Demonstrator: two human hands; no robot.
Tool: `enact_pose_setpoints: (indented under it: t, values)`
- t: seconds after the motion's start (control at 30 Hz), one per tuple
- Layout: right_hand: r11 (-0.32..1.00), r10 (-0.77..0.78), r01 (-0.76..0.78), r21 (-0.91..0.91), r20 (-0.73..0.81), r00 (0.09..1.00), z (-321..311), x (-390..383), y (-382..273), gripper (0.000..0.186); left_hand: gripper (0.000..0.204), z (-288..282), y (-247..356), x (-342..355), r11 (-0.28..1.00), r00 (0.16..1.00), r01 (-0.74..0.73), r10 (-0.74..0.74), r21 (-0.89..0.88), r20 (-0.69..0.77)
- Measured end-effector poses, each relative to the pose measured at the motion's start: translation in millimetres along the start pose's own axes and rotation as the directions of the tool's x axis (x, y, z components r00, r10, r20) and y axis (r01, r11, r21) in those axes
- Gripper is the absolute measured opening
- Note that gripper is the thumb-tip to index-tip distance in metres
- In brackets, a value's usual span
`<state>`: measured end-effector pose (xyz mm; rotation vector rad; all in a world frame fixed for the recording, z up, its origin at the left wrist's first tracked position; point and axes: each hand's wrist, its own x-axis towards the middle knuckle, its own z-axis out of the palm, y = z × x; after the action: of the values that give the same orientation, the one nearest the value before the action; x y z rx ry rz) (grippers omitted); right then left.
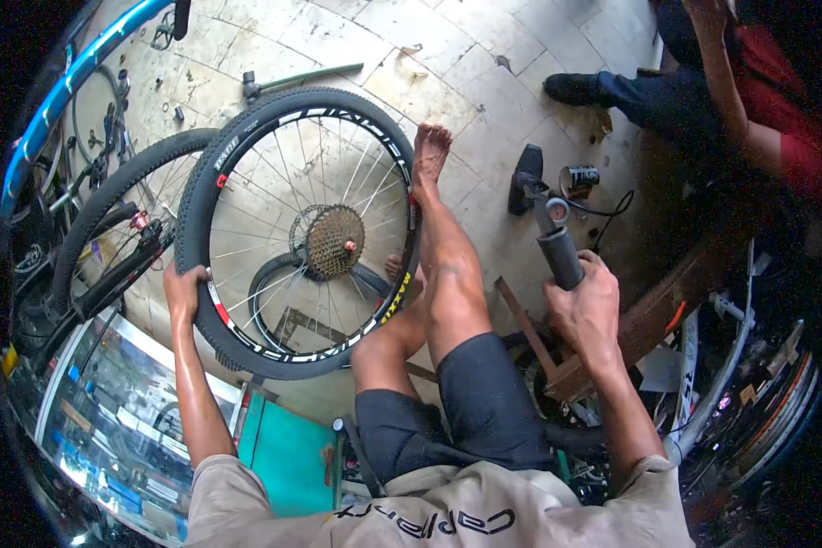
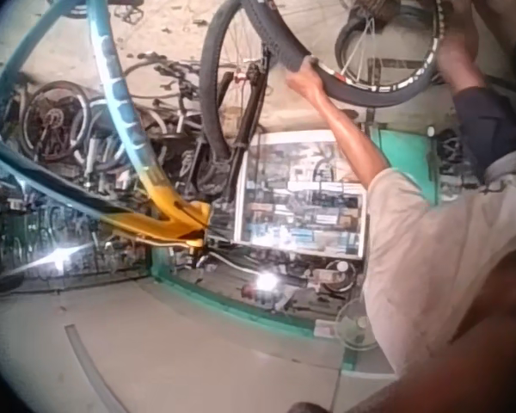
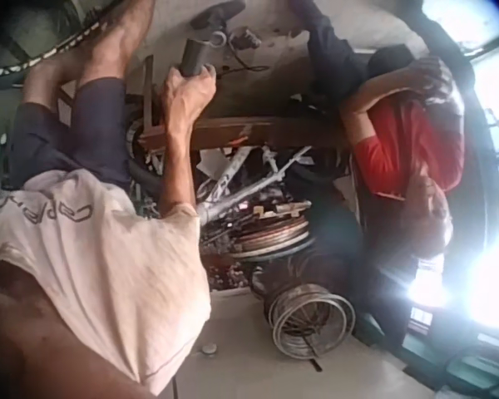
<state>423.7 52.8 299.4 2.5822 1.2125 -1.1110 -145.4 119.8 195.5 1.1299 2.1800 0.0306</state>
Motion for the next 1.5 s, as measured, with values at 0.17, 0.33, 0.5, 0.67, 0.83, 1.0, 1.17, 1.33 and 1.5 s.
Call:
enact_pose_setpoints:
  t: [0.17, 0.33, 0.5, 0.67, 0.83, 1.0, 1.17, 1.33, 1.5]
  values:
    - [0.999, -0.013, 0.013, -0.046, 0.014, 1.000, 7, 14, -11, 0.031, 0.033, 2, -14, -5, 0.999, 0.999, 0.033, -0.033, 0.013, -0.006]
    - [0.961, -0.140, 0.148, -0.234, 0.049, 0.989, 12, 30, -17, 0.032, 0.039, 2, -3, 0, 0.996, 0.996, 0.091, -0.091, 0.023, 0.015]
    - [0.997, 0.022, -0.022, -0.075, -0.007, 1.000, -8, 23, 0, 0.023, 0.039, -4, 32, 17, 0.998, 1.000, -0.015, 0.016, 0.069, -0.013]
    - [0.999, -0.001, 0.001, -0.033, 0.012, 1.000, -16, 5, 34, 0.027, 0.035, -5, 48, -5, 0.996, 0.999, -0.030, 0.032, 0.085, -0.020]
    - [0.997, -0.007, 0.008, -0.071, 0.012, 1.000, -8, 3, 40, 0.038, 0.045, -2, 37, -2, 0.987, 0.997, -0.056, 0.065, 0.150, -0.052]
    - [0.994, -0.028, 0.029, -0.108, 0.017, 0.999, -7, 0, 33, 0.037, 0.045, 0, 9, 14, 0.979, 0.990, -0.123, 0.133, 0.160, -0.054]
    - [0.990, -0.072, 0.076, -0.123, 0.041, 0.997, -4, -3, 33, 0.036, 0.044, 1, -5, 22, 0.985, 0.992, -0.122, 0.126, 0.120, -0.029]
    - [0.958, -0.236, 0.243, -0.153, 0.059, 0.970, 11, -11, 31, 0.035, 0.040, 2, -9, 12, 0.985, 0.986, -0.154, 0.158, 0.078, -0.047]
    - [0.978, -0.163, 0.172, -0.122, 0.078, 0.984, 5, -10, 22, 0.031, 0.042, 3, -10, -7, 0.991, 0.992, -0.113, 0.116, 0.069, -0.049]
